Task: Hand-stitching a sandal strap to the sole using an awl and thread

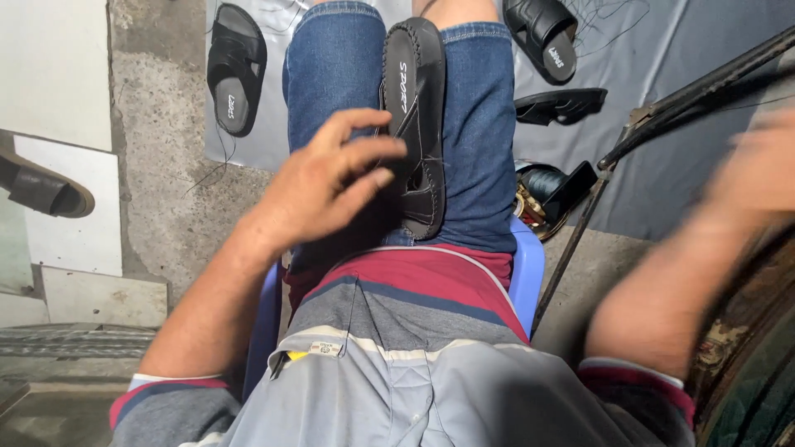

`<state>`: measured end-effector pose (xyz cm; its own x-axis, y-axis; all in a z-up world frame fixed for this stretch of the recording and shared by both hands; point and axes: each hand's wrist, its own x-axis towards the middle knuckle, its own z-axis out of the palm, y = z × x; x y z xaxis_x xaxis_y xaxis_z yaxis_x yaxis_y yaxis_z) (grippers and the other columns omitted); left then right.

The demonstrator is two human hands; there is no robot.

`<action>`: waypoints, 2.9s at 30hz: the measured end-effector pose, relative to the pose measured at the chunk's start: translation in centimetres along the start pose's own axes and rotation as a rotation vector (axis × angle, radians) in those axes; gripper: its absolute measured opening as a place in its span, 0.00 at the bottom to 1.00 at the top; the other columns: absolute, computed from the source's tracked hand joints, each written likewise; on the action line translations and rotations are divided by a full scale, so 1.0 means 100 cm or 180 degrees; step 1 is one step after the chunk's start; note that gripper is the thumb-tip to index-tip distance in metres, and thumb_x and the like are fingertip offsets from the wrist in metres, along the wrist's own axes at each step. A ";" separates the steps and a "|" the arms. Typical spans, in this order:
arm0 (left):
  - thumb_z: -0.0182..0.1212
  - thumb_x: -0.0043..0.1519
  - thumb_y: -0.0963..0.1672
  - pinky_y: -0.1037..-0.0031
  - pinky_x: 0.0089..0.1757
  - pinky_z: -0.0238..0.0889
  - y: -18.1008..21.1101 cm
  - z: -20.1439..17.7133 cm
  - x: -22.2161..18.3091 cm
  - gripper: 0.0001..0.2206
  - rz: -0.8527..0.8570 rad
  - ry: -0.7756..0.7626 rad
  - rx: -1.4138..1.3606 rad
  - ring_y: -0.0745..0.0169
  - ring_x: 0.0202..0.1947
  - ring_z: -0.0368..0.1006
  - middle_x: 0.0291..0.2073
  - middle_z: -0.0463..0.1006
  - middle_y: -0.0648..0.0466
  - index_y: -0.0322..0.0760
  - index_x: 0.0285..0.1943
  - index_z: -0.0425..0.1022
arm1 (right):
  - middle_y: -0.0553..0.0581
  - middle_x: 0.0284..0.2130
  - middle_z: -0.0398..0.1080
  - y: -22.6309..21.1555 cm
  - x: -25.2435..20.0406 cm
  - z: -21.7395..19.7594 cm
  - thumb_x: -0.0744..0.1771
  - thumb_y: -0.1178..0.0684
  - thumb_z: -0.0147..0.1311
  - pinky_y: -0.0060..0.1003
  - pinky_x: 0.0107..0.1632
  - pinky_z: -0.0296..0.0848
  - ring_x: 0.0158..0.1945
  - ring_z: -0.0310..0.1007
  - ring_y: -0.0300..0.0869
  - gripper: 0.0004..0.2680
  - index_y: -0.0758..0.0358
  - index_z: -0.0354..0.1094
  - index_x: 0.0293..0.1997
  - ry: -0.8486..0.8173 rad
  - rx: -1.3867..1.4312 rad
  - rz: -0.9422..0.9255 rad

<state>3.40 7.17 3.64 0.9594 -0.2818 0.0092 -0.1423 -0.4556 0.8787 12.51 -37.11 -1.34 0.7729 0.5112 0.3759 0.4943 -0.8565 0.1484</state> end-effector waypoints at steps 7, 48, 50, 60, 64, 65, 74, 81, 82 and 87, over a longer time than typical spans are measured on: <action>0.54 0.57 0.40 0.64 0.29 0.68 0.011 -0.021 0.014 0.09 -0.0280 -0.0696 0.1488 0.47 0.32 0.74 0.35 0.75 0.48 0.40 0.45 0.76 | 0.52 0.43 0.66 -0.188 0.062 -0.006 0.63 0.53 0.57 0.35 0.51 0.66 0.47 0.67 0.44 0.08 0.57 0.69 0.44 -0.0458 0.2617 -0.0107; 0.61 0.55 0.45 0.74 0.22 0.65 -0.035 -0.027 0.012 0.09 -0.1566 0.0287 -0.1013 0.58 0.22 0.72 0.30 0.76 0.46 0.36 0.39 0.77 | 0.58 0.18 0.68 -0.196 0.075 -0.008 0.63 0.62 0.55 0.37 0.30 0.68 0.24 0.69 0.51 0.03 0.64 0.73 0.36 -0.0589 0.3922 0.0438; 0.54 0.56 0.51 0.90 0.18 0.44 -0.036 -0.049 -0.003 0.13 -0.2904 0.1452 -0.1543 0.80 0.17 0.65 0.19 0.71 0.61 0.42 0.38 0.76 | 0.55 0.32 0.72 -0.190 0.072 -0.015 0.64 0.61 0.53 0.29 0.38 0.68 0.34 0.72 0.39 0.02 0.66 0.70 0.36 -0.0990 0.3493 0.0320; 0.60 0.58 0.51 0.48 0.51 0.50 -0.037 -0.004 -0.004 0.13 0.0426 0.0338 0.1589 0.36 0.57 0.55 0.56 0.65 0.45 0.42 0.46 0.74 | 0.66 0.39 0.67 -0.180 0.101 -0.036 0.67 0.58 0.50 0.39 0.48 0.65 0.43 0.67 0.50 0.07 0.72 0.66 0.45 -0.0688 0.3155 0.0190; 0.51 0.59 0.49 0.43 0.52 0.44 -0.011 0.032 -0.003 0.15 0.0462 -0.0269 0.1162 0.43 0.55 0.59 0.42 0.73 0.50 0.38 0.49 0.71 | 0.63 0.45 0.63 -0.192 0.117 -0.038 0.67 0.51 0.51 0.32 0.44 0.65 0.36 0.61 0.41 0.14 0.68 0.58 0.55 -0.0886 0.3115 0.0543; 0.52 0.58 0.47 0.50 0.53 0.50 -0.004 0.041 -0.006 0.15 0.0483 -0.0176 0.1228 0.45 0.49 0.67 0.32 0.77 0.49 0.36 0.50 0.70 | 0.59 0.46 0.61 -0.194 0.118 -0.038 0.67 0.49 0.52 0.28 0.39 0.64 0.26 0.55 0.34 0.17 0.64 0.54 0.59 -0.0997 0.3126 0.0744; 0.45 0.57 0.40 0.72 0.32 0.62 0.054 0.060 -0.021 0.15 0.0610 -0.0005 0.1680 0.55 0.47 0.68 0.36 0.71 0.54 0.34 0.53 0.68 | 0.57 0.44 0.64 -0.178 0.106 -0.033 0.65 0.45 0.47 0.34 0.52 0.64 0.46 0.63 0.41 0.18 0.67 0.55 0.54 -0.0920 0.3596 0.1442; 0.44 0.56 0.42 0.76 0.25 0.57 0.054 0.074 -0.025 0.17 0.0754 -0.0119 0.1854 0.57 0.48 0.68 0.39 0.72 0.54 0.36 0.53 0.68 | 0.57 0.43 0.63 -0.175 0.098 -0.022 0.64 0.44 0.47 0.35 0.52 0.64 0.46 0.63 0.41 0.18 0.67 0.55 0.54 -0.0836 0.4000 0.1468; 0.43 0.55 0.43 0.77 0.25 0.54 0.054 0.076 -0.026 0.17 0.0759 -0.0044 0.1884 0.58 0.48 0.68 0.38 0.72 0.55 0.37 0.52 0.69 | 0.57 0.43 0.63 -0.175 0.096 -0.021 0.64 0.44 0.47 0.34 0.50 0.64 0.45 0.63 0.40 0.19 0.67 0.55 0.54 -0.0813 0.4082 0.1559; 0.45 0.55 0.43 0.77 0.25 0.52 0.054 0.083 -0.027 0.16 0.0772 0.0087 0.1855 0.61 0.46 0.69 0.39 0.73 0.56 0.39 0.51 0.70 | 0.56 0.41 0.64 -0.175 0.089 -0.017 0.63 0.44 0.49 0.33 0.50 0.64 0.43 0.63 0.38 0.20 0.67 0.55 0.54 -0.0644 0.4363 0.1743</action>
<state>-1.96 -1.53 4.42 0.8880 -0.4167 0.1946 -0.4585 -0.7688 0.4458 10.09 -17.74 0.93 0.9656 0.2554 -0.0479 0.0231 -0.2678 -0.9632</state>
